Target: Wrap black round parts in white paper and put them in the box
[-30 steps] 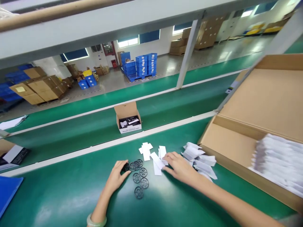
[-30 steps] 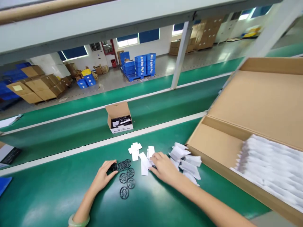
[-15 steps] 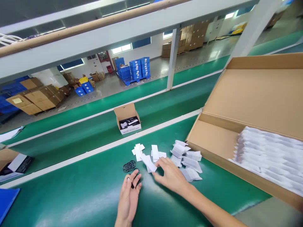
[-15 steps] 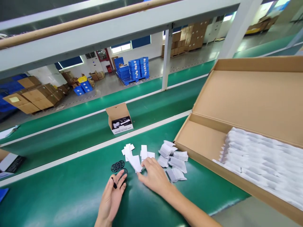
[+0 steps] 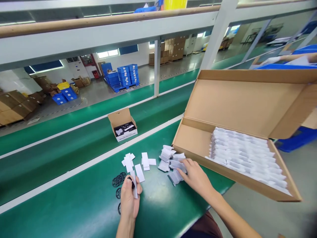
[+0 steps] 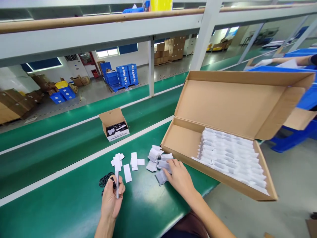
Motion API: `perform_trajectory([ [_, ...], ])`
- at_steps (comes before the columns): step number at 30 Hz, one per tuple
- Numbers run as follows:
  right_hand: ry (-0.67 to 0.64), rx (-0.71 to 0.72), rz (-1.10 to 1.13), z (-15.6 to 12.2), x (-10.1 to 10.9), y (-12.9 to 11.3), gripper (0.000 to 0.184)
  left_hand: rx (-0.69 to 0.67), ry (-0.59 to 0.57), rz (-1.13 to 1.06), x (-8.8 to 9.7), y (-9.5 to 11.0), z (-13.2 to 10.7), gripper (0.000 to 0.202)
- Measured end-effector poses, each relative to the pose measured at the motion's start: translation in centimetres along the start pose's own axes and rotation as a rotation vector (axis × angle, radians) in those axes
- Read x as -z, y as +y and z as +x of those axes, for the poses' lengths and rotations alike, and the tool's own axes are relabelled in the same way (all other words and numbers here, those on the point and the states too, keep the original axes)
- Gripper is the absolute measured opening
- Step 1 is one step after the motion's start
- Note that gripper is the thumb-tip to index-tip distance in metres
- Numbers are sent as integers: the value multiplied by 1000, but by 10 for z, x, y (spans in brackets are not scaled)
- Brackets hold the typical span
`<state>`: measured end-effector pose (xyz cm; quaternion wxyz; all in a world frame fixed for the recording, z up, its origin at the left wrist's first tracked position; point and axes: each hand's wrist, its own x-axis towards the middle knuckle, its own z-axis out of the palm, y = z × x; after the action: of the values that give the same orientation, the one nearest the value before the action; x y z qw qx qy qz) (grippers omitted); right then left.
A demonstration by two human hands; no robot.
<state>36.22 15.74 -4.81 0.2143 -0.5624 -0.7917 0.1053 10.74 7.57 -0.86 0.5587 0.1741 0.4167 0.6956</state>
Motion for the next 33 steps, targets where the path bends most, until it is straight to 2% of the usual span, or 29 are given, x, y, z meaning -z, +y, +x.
perform_trajectory([
  [3, -55, -101, 38, -1, -14, 20, 31, 8, -1, 45, -3, -9, 0, 48],
  [6, -53, -146, 208, -1, -21, 25, 38, 14, -41, 77, -1, -15, -4, 39],
  [8, -59, -165, 321, 0, -19, 24, 38, 47, -57, 83, 2, -16, -6, 39],
  [10, -62, -173, 405, 0, -12, 22, 36, 95, -48, 70, 6, -18, -7, 55],
  [12, -43, -159, 490, 0, -1, 18, 35, 145, -32, 34, 9, -20, -7, 61],
  [16, -77, -56, 732, 1, 23, -5, 33, 271, -41, -47, 9, -24, -6, 42],
  [19, -209, 104, 832, 4, 38, -32, 27, 336, -99, -56, 8, -24, -10, 40],
  [22, -363, 269, 829, 8, 43, -58, 22, 367, -203, -11, 8, -24, -14, 39],
  [25, -442, 336, 866, 11, 33, -76, 24, 351, -238, 41, 9, -25, -15, 39],
  [30, -390, 121, 1121, 12, -3, -95, 38, 151, -94, 100, 12, -33, -9, 45],
  [33, -372, 75, 1285, 16, -26, -101, 37, 71, -15, 169, 14, -35, -4, 49],
])
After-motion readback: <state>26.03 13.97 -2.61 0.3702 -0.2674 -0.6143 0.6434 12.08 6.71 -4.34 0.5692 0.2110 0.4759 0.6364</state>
